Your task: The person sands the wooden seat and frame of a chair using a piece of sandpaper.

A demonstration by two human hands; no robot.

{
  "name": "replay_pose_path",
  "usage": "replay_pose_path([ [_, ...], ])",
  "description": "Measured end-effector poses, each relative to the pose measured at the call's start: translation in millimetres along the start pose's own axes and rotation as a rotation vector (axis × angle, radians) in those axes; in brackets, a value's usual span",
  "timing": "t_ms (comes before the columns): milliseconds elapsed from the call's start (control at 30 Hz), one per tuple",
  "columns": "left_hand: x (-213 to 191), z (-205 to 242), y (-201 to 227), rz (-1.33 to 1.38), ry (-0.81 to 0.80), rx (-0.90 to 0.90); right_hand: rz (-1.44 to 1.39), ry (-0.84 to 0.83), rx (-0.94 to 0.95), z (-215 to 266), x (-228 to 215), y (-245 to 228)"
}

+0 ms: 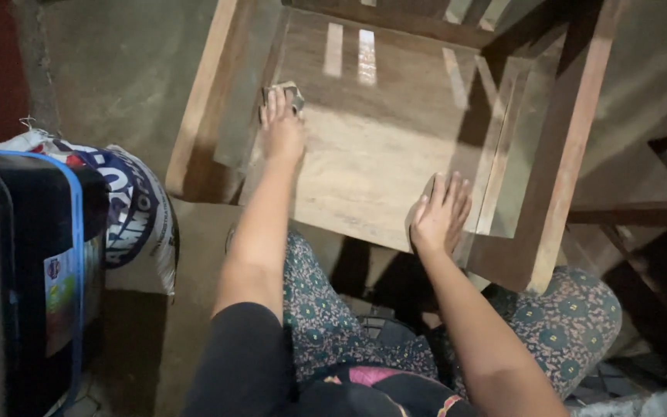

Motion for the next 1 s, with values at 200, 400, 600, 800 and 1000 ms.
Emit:
replay_pose_path([
  [200,71,131,134,-0.07,-0.02,0.386,-0.064,0.072,-0.034,3,4,6],
  [400,23,61,69,-0.025,-0.227,0.315,-0.042,0.186,-0.063,-26,8,7],
  [600,24,-8,20,-0.334,-0.075,0.091,0.047,0.091,-0.062,-33,4,-4],
  [800,70,107,185,-0.068,-0.152,0.567,0.08,0.099,-0.079,-35,9,-2],
  [1000,-40,-15,62,0.028,-0.045,0.002,0.023,0.012,-0.015,-37,4,-7],
])
Point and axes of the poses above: each hand's wrist, its own z-axis away from the middle knuckle, its own x-axis out of the palm, y = z × x, the point moved 4 cm from there along -z, towards the middle knuckle, and after that the axes turned 4 degrees about -z, right-handed, at the moved point
